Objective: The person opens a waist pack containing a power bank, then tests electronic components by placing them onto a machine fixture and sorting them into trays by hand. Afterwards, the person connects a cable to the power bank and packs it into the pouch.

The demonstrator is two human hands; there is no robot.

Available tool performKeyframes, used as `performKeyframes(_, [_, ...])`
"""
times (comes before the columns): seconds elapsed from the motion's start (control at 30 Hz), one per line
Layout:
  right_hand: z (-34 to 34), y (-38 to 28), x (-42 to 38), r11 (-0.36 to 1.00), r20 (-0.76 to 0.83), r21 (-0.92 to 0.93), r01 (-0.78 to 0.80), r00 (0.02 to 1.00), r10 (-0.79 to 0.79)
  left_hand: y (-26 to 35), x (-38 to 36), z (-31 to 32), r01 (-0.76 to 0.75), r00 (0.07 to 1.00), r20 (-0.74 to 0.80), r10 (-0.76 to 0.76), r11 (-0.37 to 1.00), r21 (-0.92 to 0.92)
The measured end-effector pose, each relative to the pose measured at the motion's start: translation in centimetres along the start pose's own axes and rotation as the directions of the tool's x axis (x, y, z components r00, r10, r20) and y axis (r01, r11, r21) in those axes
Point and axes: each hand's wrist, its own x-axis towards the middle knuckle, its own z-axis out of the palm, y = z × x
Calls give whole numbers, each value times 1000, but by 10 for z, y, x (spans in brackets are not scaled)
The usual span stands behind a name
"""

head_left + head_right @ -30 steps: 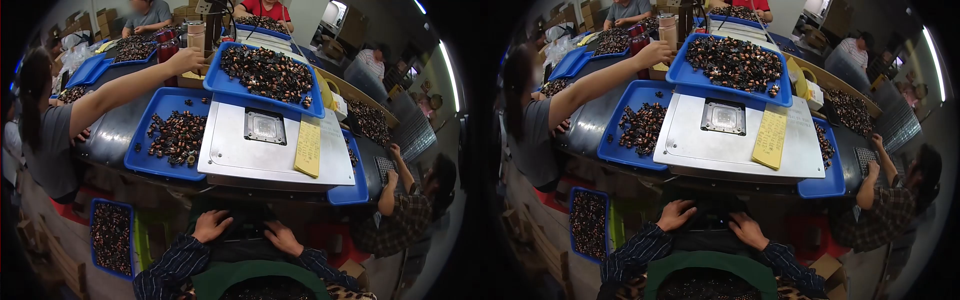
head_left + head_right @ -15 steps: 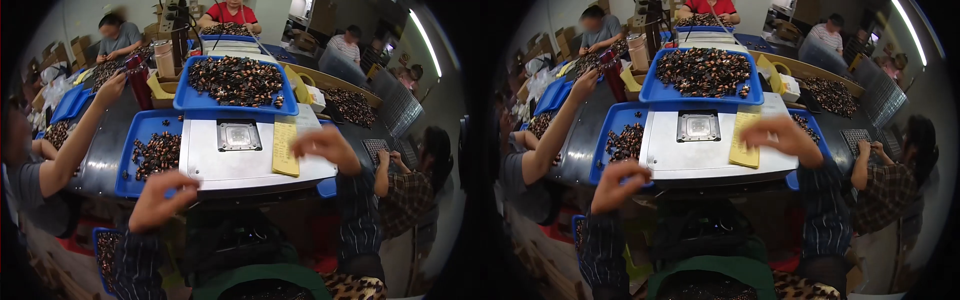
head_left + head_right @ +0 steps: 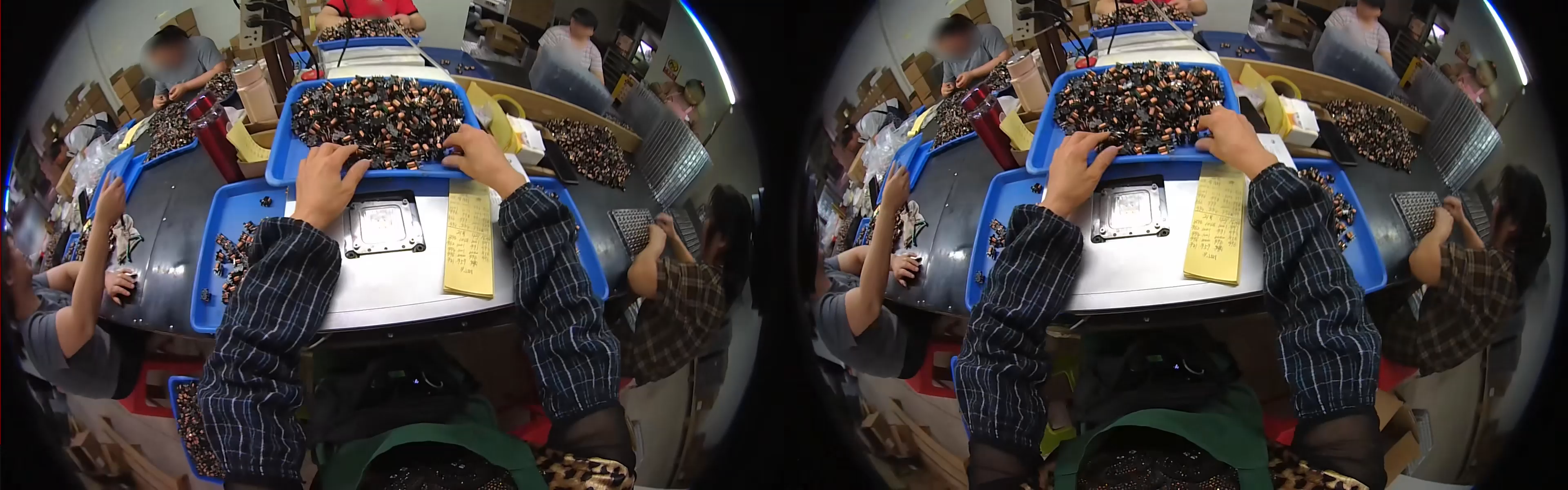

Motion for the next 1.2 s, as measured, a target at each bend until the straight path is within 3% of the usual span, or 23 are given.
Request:
performKeyframes(0.07, [1, 3, 0, 1000, -3, -14, 21, 1000, -22, 2, -3, -4, 69, 996, 56, -63, 992, -104])
performKeyframes(0.17, [4, 8, 3, 988, 32, 153, 15, 999, -20, 2, -3, -4, 78, 996, 52, -72, 992, -103])
performKeyframes(0.23, [5, 7, 5, 945, -87, 323, -53, 993, 86, 1, -3, -4, 86, 996, 49, -81, 990, -109])
performKeyframes(0.27, [-13, -10, 4, 793, 77, 525, -308, 946, 316, 3, -2, -5, 63, 996, 76, -55, 991, -115])
performKeyframes(0.3, [-17, -15, 4, 698, 19, 675, -238, 952, 306, 5, -1, -8, 41, 995, 100, -29, 992, -122])
performKeyframes(0.33, [-22, -21, 3, 644, 18, 737, -205, 958, 285, 8, 0, -10, 124, 981, 165, -102, 983, -133])
performKeyframes(0.43, [-29, -53, -3, 504, 65, 855, -126, 989, 136, 10, 1, -11, 188, 976, 139, -166, 968, -165])
performKeyframes(0.47, [-30, -72, -7, 515, 211, 837, -184, 977, 6, 9, -1, -9, 202, 974, 140, -179, 964, -172])
performKeyframes(0.5, [-22, -76, -9, 486, 233, 855, -181, 971, -47, 8, -1, -8, 205, 976, 120, -183, 956, -208])
performKeyframes(0.6, [-6, -84, -14, 574, 231, 808, -135, 968, -98, 9, -1, -11, 220, 975, 86, -203, 930, -293])
performKeyframes(0.67, [-1, -86, -16, 727, 197, 687, 8, 960, -197, 8, -1, -9, 168, 986, 62, -157, 947, -275])
performKeyframes(0.7, [1, -87, -16, 728, 201, 686, 9, 959, -201, 8, -1, -8, 113, 993, 43, -106, 960, -254])
performKeyframes(0.77, [3, -89, -16, 730, 291, 682, -39, 931, -222, 4, -1, -6, 145, 989, 54, -135, 941, -306])
performKeyframes(0.83, [5, -91, -18, 761, 244, 647, 45, 934, -263, -3, -1, -1, 140, 987, -25, -158, 930, -341])
performKeyframes(0.9, [7, -95, -20, 791, 209, 611, 38, 956, -207, 2, -2, -2, 165, 986, 32, -164, 930, -327])
performKeyframes(0.93, [10, -93, -20, 786, 149, 597, 161, 940, -306, 3, -3, -3, 131, 991, 35, -126, 959, -250])
performKeyframes(0.97, [10, -94, -20, 786, 152, 597, 161, 939, -308, 3, -4, -3, 96, 995, 42, -90, 981, -171])
performKeyframes(1.13, [10, -101, -21, 843, 120, 442, 306, 911, -394, 5, 0, -8, 147, 982, 146, -120, 970, -191])
performKeyframes(1.2, [10, -104, -22, 860, 129, 421, 289, 919, -372, 8, 1, -12, 143, 977, 178, -116, 979, -143])
